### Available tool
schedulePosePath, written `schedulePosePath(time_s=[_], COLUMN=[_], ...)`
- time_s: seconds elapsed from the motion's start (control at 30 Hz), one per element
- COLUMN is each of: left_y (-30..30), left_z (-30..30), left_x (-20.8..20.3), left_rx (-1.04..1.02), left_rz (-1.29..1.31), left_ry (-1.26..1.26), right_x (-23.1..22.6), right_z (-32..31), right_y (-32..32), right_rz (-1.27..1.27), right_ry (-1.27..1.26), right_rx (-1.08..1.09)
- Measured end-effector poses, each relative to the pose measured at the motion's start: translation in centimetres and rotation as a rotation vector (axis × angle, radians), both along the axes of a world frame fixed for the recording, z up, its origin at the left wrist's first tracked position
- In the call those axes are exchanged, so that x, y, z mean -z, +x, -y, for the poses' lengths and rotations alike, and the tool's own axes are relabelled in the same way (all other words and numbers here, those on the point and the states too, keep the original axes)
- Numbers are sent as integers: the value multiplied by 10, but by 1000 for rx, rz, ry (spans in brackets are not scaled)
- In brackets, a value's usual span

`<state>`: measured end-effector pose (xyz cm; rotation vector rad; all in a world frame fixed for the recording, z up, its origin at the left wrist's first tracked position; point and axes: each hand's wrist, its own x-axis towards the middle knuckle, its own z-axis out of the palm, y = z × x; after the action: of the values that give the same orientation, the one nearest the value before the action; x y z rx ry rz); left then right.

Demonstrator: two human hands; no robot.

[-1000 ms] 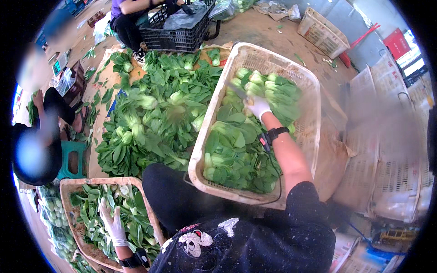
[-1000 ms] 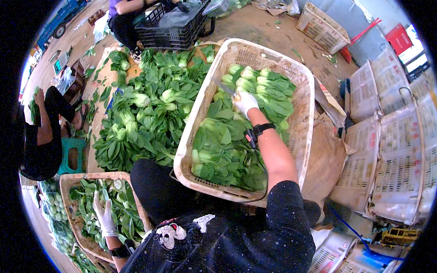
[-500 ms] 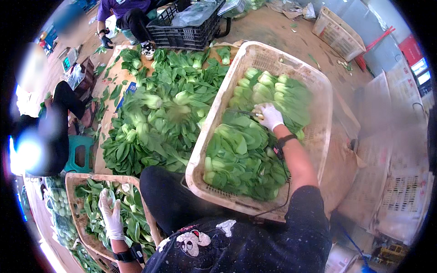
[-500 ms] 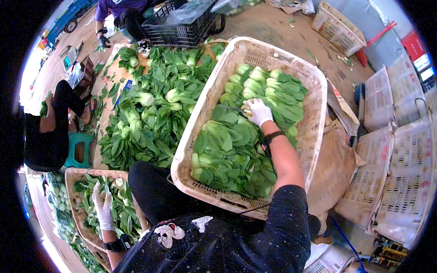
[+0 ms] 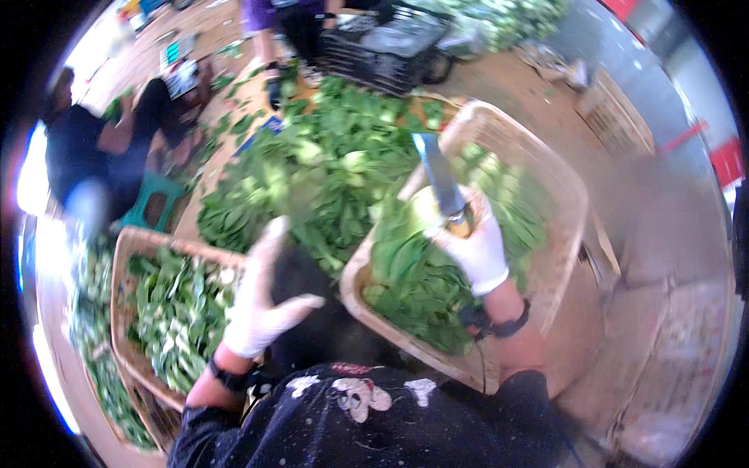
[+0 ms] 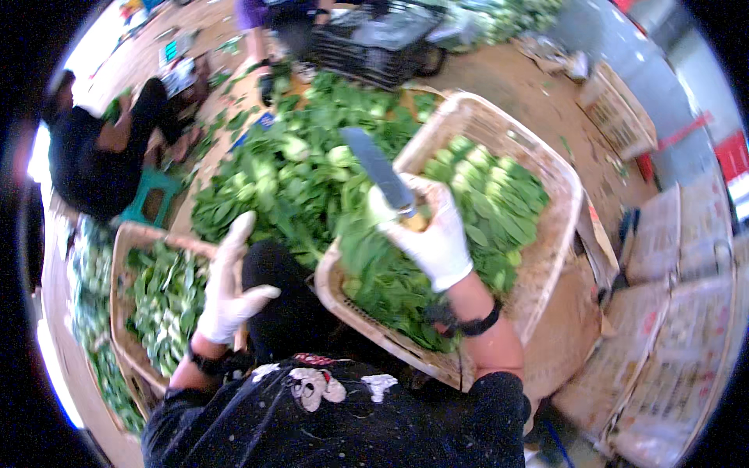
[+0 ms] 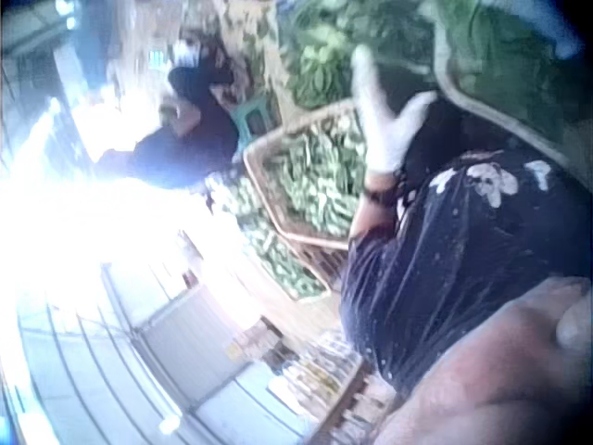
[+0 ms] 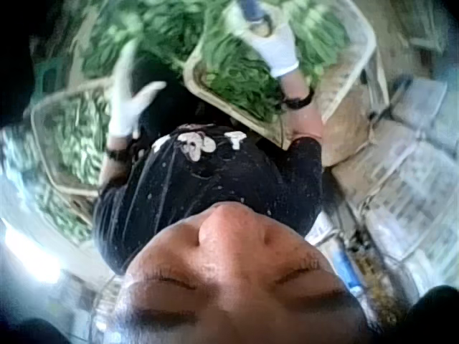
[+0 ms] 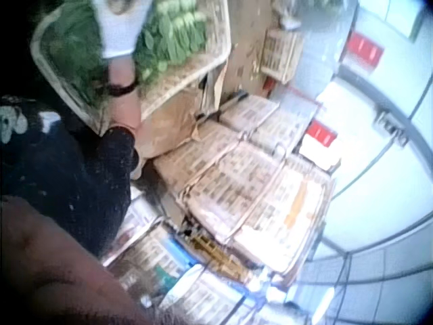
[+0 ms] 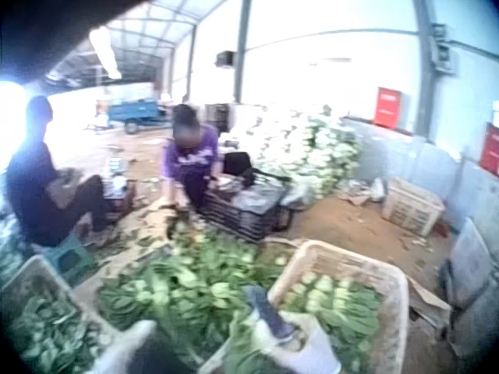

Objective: The person trims the root ends of bok choy using a knife and neatly stacks the trimmed vegetables into a white plastic basket.

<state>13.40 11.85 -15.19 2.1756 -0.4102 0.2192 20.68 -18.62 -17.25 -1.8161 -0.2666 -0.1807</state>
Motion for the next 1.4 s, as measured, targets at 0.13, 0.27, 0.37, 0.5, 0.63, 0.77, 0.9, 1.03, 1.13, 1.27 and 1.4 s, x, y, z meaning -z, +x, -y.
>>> schedulePosePath(time_s=[0.13,0.27,0.37,0.5,0.63,0.77,0.9,1.03,1.13,1.27,1.4], left_y=[-11,-49,-79,-105,-120,-126,-138,-145,-155,-172,-174], left_z=[-3,-57,-94,-131,-155,-160,-172,-171,-174,-189,-167], left_x=[6,-3,0,29,40,40,45,54,57,53,42], left_rx=[-117,-188,-400,-524,-626,-677,-718,-855,-853,-773,-841], left_rz=[-137,-371,-287,-292,-236,-200,-154,-208,-224,-384,-119], left_ry=[-304,-919,-932,-817,-404,-293,-224,-419,-535,-572,-306], right_x=[-33,-29,-3,2,10,20,35,58,60,59,89], right_z=[-128,-191,-216,-254,-284,-313,-334,-350,-359,-368,-360], right_y=[-48,-39,-44,-66,-84,-90,-90,-92,-101,-108,-76], right_rz=[-134,-306,-378,440,613,718,814,849,780,750,252], right_ry=[227,546,366,-288,-602,-664,-648,-770,-843,-792,-1132], right_rx=[-482,-287,-487,-453,-600,-622,-611,-591,-628,-650,-690])
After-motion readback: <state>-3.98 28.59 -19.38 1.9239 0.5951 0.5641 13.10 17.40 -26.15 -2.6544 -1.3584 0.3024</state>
